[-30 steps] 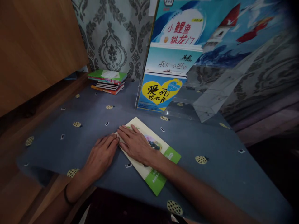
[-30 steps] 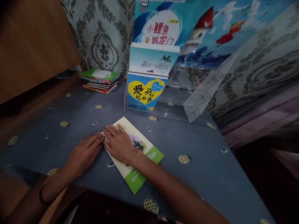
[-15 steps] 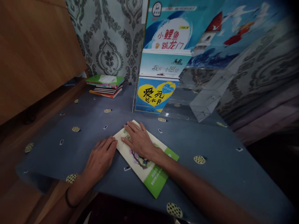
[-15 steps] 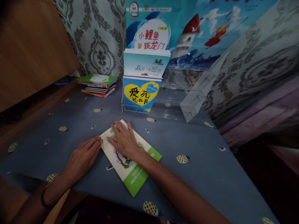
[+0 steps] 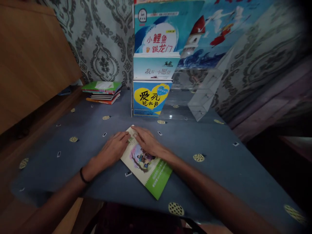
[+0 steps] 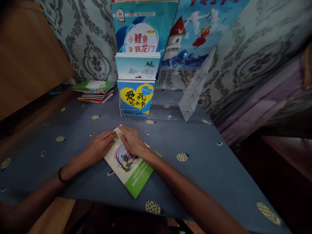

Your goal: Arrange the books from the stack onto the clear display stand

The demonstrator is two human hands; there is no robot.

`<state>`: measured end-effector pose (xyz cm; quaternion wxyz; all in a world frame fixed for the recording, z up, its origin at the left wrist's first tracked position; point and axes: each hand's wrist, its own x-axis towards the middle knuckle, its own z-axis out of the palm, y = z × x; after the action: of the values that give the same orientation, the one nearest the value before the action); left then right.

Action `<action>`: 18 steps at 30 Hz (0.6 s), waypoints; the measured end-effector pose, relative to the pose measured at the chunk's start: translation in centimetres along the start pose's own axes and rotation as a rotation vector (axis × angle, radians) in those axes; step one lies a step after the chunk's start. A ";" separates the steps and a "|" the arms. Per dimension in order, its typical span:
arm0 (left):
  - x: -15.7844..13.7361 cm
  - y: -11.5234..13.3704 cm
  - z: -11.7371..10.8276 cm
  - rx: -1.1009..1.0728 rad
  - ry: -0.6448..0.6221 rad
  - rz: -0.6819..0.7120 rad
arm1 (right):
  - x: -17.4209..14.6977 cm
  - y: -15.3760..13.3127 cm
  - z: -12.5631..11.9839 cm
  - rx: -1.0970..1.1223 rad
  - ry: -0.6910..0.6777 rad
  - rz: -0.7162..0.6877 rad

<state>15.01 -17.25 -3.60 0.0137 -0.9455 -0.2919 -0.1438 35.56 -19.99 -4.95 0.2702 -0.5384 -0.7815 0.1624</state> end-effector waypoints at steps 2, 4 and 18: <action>1.6 -0.3 0.7 0.006 -0.022 0.007 | -1.4 0.2 -0.8 -0.034 0.010 0.013; 2.9 -0.5 1.0 0.011 -0.048 0.012 | -3.2 0.3 -1.9 -0.068 -0.003 0.027; 4.7 -0.9 2.3 0.055 0.071 0.103 | -10.3 3.9 -5.1 0.120 0.124 0.026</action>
<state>18.88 -13.68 -4.56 0.0573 -0.9529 -0.2458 -0.1682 44.38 -28.35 -5.61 0.3477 -0.5406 -0.7449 0.1789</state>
